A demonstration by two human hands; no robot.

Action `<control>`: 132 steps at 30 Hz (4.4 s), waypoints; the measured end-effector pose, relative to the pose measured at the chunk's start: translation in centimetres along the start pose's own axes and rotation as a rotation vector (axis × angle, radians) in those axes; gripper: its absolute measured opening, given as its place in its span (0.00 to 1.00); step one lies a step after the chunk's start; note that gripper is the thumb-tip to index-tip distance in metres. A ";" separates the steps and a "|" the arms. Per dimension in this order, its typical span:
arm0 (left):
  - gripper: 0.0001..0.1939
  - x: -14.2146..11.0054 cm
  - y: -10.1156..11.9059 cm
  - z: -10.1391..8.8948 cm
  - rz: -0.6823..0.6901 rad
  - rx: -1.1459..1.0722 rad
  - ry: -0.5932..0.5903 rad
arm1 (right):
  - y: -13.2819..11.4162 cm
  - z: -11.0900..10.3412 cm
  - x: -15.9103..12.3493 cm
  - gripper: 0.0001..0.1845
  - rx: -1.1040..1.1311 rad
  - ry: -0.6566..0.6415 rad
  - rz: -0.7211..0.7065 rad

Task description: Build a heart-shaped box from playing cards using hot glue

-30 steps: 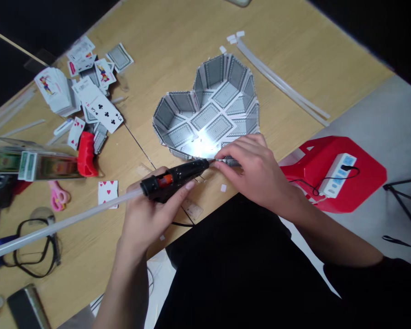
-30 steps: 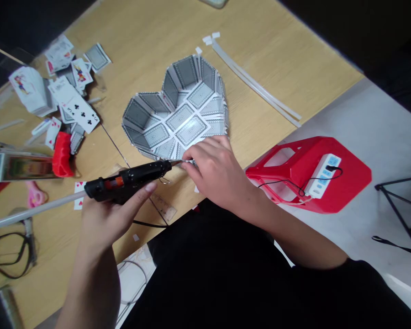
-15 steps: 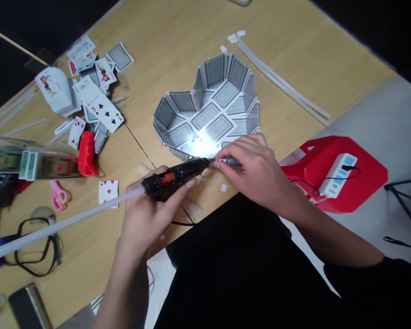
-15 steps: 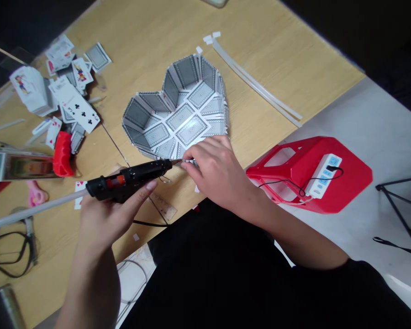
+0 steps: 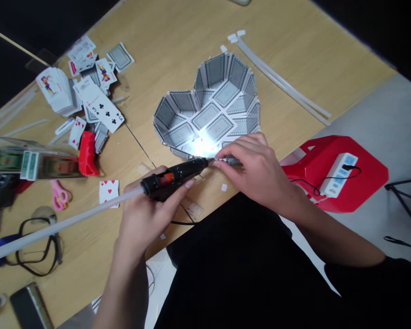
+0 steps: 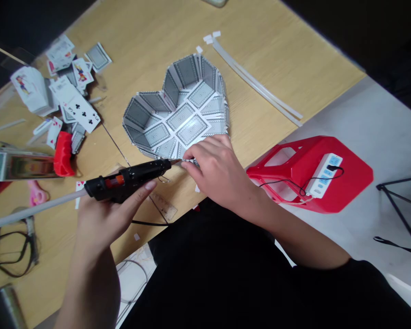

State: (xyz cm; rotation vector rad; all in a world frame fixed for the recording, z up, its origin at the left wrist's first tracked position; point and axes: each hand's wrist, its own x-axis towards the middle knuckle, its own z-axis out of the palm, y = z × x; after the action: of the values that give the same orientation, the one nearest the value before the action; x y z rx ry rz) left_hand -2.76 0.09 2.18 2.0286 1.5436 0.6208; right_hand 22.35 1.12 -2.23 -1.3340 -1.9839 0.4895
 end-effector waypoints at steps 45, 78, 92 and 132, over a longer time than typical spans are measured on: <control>0.12 -0.2 -0.1 -0.1 -0.031 0.024 -0.010 | -0.2 -0.1 -0.1 0.04 0.004 0.008 0.009; 0.13 -0.7 -0.3 -1.0 -0.056 0.048 0.030 | -0.1 0.0 -0.1 0.05 -0.004 0.011 0.012; 0.13 -0.8 -0.6 -1.2 -0.089 0.081 0.050 | 0.1 0.2 -0.1 0.05 -0.022 0.029 -0.021; 0.14 -0.8 0.3 -0.1 -0.057 0.020 0.002 | 0.0 0.1 -0.1 0.05 -0.019 0.028 -0.014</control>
State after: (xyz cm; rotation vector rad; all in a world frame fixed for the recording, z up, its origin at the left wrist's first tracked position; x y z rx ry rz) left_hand -2.82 -0.77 2.43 1.9918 1.6090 0.5874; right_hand 22.30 1.01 -2.31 -1.3301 -1.9787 0.4441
